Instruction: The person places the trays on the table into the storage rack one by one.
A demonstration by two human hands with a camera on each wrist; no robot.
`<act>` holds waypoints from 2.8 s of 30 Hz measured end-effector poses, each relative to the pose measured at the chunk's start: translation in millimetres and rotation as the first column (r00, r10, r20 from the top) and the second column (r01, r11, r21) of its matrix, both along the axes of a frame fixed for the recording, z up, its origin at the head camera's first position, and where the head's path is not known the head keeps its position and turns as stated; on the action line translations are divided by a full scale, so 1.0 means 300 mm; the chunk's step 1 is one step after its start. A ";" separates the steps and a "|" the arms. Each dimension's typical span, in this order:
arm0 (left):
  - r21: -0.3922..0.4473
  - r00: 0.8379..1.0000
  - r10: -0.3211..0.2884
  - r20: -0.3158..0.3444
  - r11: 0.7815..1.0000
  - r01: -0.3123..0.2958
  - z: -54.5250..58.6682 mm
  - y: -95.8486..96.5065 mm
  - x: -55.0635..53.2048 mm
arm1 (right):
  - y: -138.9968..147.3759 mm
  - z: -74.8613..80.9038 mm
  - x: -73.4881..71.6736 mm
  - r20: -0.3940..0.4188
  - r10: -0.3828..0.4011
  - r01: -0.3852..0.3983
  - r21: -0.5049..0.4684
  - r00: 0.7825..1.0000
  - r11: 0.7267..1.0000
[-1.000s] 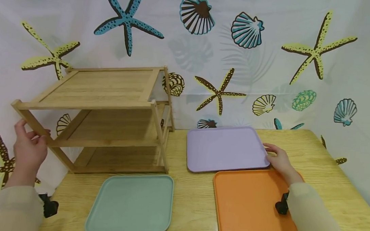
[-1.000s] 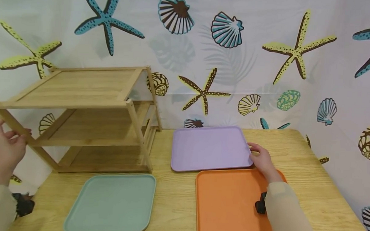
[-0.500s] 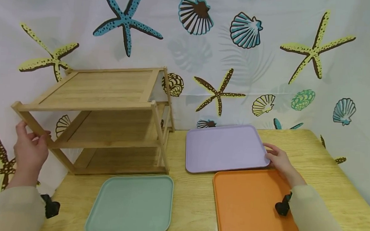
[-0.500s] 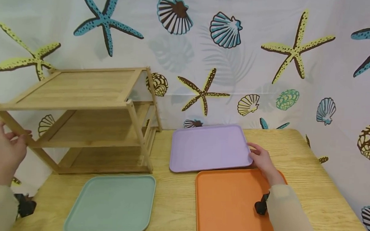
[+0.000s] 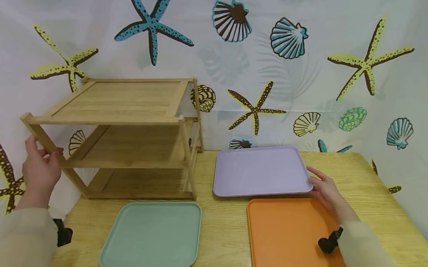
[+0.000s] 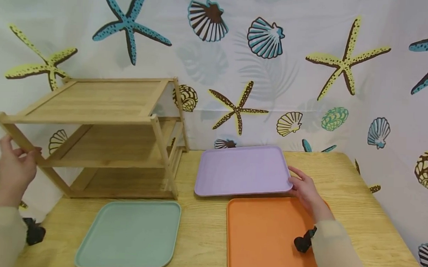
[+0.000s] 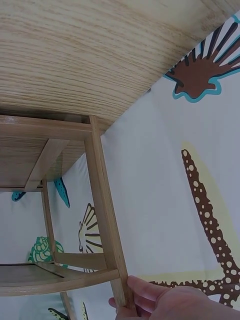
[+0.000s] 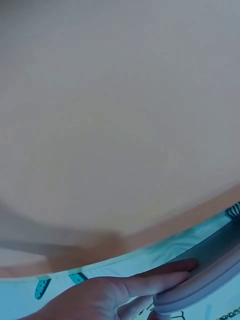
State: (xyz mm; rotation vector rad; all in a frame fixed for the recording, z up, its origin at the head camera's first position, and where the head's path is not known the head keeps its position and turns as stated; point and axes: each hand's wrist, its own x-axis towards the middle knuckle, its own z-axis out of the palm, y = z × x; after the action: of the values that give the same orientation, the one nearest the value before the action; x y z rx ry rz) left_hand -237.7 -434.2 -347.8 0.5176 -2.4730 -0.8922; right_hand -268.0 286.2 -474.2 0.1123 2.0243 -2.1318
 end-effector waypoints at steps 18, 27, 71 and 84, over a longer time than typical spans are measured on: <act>0.005 1.000 -0.003 0.016 1.000 0.003 -0.004 -0.004 -0.006 | -0.047 0.108 0.121 -0.131 -0.002 -0.044 -0.346 0.991 0.937; -0.009 1.000 0.017 0.022 1.000 -0.017 0.000 -0.004 -0.006 | -0.044 0.192 0.183 -0.283 -0.069 -0.115 -0.584 0.957 0.804; 0.027 0.999 -0.014 0.033 1.000 0.013 0.010 0.008 -0.003 | -0.399 0.709 0.135 -0.358 -0.051 -0.238 -0.715 0.932 0.658; 0.012 0.999 -0.007 0.035 1.000 0.006 0.004 -0.001 -0.008 | -0.554 0.722 0.072 -0.276 -0.001 -0.177 -0.618 0.961 0.766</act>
State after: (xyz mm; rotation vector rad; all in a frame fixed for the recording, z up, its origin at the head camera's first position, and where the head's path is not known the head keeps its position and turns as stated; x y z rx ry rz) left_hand -240.1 -434.7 -346.5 0.5340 -2.5035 -0.9088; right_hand -246.4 120.1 -257.6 -0.3811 1.2415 -2.7502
